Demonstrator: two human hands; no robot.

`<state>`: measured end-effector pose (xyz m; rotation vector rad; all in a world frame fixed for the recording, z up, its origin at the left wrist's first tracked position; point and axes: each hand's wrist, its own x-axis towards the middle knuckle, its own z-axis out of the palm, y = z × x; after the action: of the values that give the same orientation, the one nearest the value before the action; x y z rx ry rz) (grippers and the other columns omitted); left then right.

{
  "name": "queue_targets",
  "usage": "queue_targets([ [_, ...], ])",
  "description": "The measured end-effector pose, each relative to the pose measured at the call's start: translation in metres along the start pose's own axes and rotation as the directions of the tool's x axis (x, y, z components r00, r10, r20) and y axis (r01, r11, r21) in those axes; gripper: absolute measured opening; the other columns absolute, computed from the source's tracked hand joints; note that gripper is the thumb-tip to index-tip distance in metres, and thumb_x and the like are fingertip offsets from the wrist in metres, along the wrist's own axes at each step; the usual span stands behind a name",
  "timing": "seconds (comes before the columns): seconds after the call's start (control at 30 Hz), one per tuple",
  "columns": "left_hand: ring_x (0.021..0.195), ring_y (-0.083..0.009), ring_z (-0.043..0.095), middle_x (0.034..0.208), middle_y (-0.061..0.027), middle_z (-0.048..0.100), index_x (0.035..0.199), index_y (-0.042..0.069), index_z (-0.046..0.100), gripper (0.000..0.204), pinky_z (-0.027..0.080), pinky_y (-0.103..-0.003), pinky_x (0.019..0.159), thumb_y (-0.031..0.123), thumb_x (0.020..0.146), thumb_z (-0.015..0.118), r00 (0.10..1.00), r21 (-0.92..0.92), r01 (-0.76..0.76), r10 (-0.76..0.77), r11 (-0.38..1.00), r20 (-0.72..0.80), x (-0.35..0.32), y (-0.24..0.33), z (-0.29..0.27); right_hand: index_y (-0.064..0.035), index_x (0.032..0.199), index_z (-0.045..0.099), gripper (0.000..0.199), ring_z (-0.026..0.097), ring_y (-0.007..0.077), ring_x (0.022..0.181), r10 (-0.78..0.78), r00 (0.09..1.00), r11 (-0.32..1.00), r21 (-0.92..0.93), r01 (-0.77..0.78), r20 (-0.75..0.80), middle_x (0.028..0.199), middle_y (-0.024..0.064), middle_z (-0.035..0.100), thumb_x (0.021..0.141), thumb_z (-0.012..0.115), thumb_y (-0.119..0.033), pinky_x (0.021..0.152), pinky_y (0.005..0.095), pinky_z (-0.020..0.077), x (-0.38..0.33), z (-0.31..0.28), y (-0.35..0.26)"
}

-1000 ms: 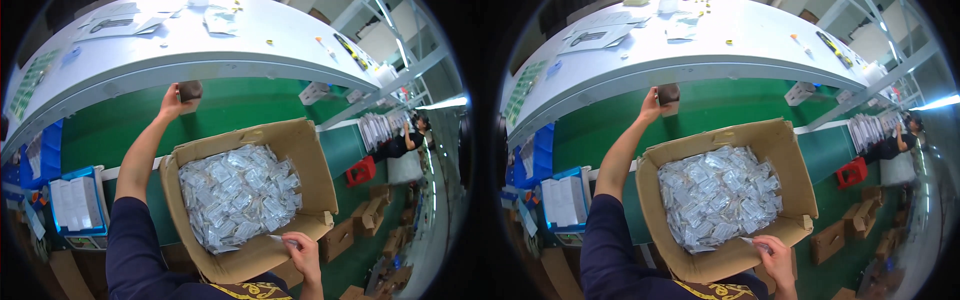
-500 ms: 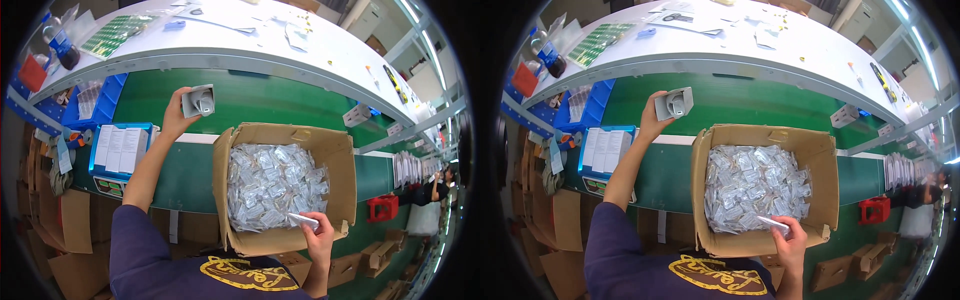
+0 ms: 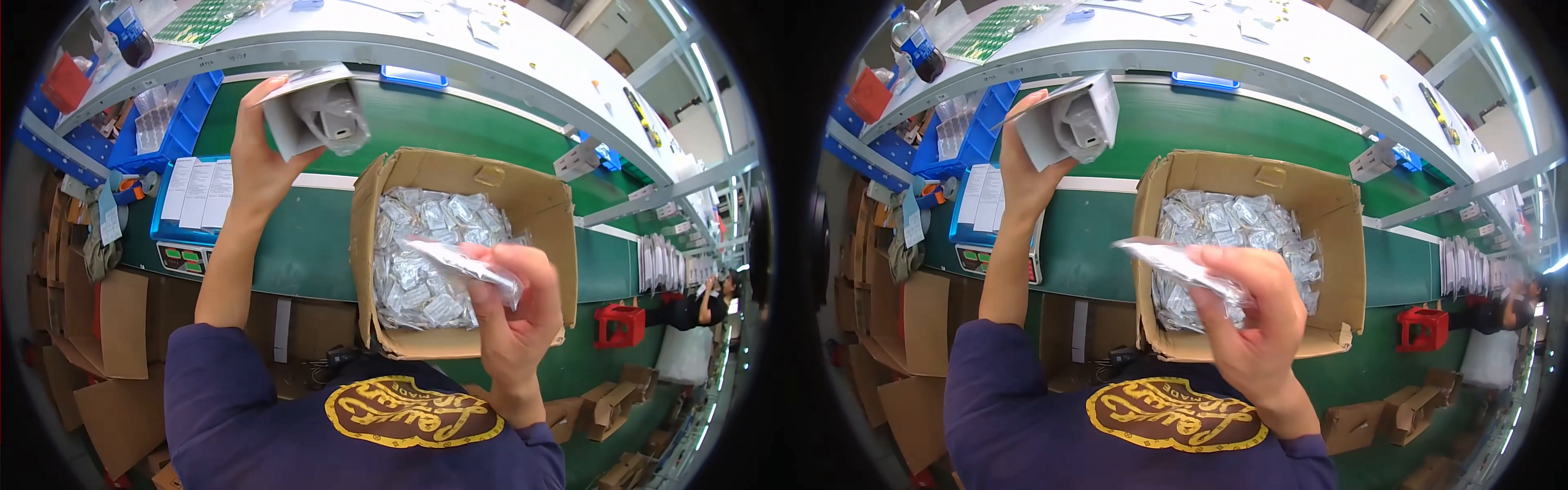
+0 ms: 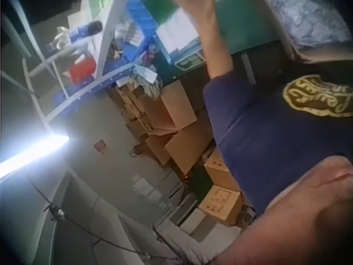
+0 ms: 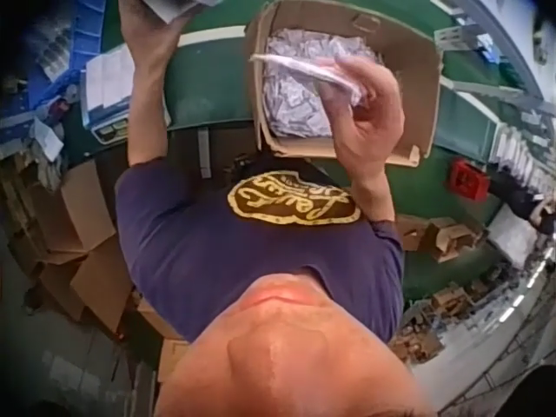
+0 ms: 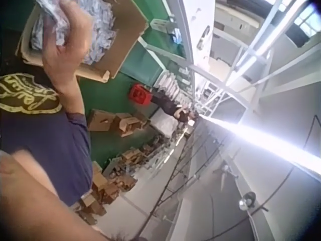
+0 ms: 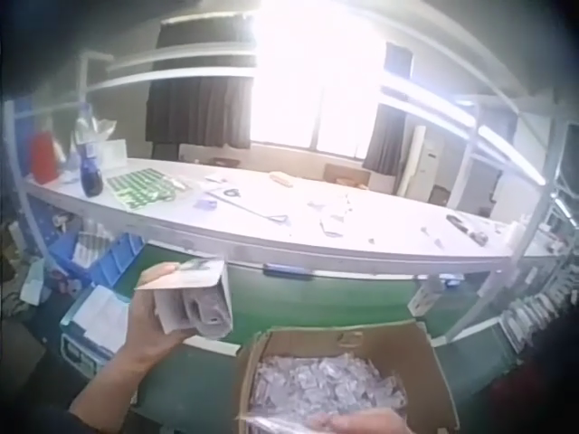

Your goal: Packing items into small white boxes, weighing them for verification, and then packing them into larger shipping cartons and sealing them with tape.

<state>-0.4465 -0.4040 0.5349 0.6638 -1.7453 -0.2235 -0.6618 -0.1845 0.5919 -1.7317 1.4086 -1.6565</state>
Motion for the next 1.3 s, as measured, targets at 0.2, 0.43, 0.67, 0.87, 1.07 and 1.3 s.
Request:
queue_targets([
  [0.2,0.115,-0.0309,0.049,0.124,-0.0159,0.05,0.13,0.004,0.043,0.085,0.043,-0.04,0.097,0.011,0.059,0.089,0.986,0.107,-0.126,0.137,0.986,-0.1,-0.007,0.076,0.026,-0.0052,0.102,0.053,0.038,0.062,0.0154,0.071,-0.455,0.871,0.872,-0.289,0.394,-0.185,0.093,0.0094,0.061,0.075,0.079,-0.001,0.059,0.0278,0.0505,0.057,0.045,-0.009],
  [0.43,0.112,-0.0361,0.054,0.128,-0.0227,0.049,0.139,0.006,0.032,0.099,0.047,-0.043,0.095,0.009,0.059,0.09,0.988,-0.087,-0.108,0.097,0.99,-0.123,-0.056,0.104,0.016,-0.0097,0.109,0.064,0.03,0.039,0.0367,0.123,-0.308,0.898,0.692,-0.574,0.438,0.314,0.128,0.0136,0.051,0.081,0.072,-0.018,0.1,0.0444,0.0359,0.039,0.038,-0.018],
  [0.67,0.103,-0.0336,0.061,0.128,-0.0246,0.047,0.124,0.007,0.054,0.069,0.054,-0.039,0.083,0.033,0.069,0.087,0.915,-0.315,0.295,-0.172,0.902,0.364,-0.119,0.147,-0.016,-0.0021,0.134,0.049,0.07,0.047,0.0391,0.126,0.141,0.883,0.961,0.152,-0.231,0.447,0.137,0.0237,0.047,0.075,0.078,-0.025,0.107,0.0438,0.0352,-0.044,-0.005,0.028],
  [0.87,0.101,-0.024,0.063,0.121,-0.0155,0.046,0.113,0.004,0.055,0.048,0.057,-0.033,0.08,0.017,0.075,0.081,0.642,-0.35,0.71,-0.359,0.612,0.677,-0.158,0.158,-0.013,-0.0029,0.107,0.054,0.034,0.05,0.0351,0.123,0.225,0.868,0.956,0.072,-0.285,0.442,0.131,0.0227,0.049,0.076,0.066,-0.01,0.103,0.0441,0.0385,-0.087,-0.004,0.049],
  [1.07,0.103,-0.0192,0.062,0.124,-0.0103,0.047,0.12,-0.001,0.054,0.053,0.055,-0.03,0.083,0.017,0.076,0.08,0.457,-0.272,0.862,-0.425,0.427,0.782,-0.157,0.157,-0.003,-0.0078,0.108,0.041,0.033,0.054,0.0234,0.102,0.219,0.913,0.852,0.388,-0.351,0.344,0.098,0.0089,0.059,0.081,0.059,0.001,0.106,0.0471,0.032,-0.081,0.007,0.051],
  [1.3,0.11,-0.0259,0.061,0.142,-0.0197,0.038,0.133,0.002,0.041,0.069,0.057,-0.035,0.082,0.021,0.079,0.079,0.623,-0.439,0.768,-0.383,0.467,0.682,-0.172,0.168,0.001,-0.0001,0.116,0.062,0.027,0.059,0.025,0.108,0.365,0.798,0.871,0.127,-0.474,0.48,0.115,0.0143,0.061,0.091,0.062,-0.011,0.092,0.0342,0.0461,-0.068,-0.011,0.039],
])
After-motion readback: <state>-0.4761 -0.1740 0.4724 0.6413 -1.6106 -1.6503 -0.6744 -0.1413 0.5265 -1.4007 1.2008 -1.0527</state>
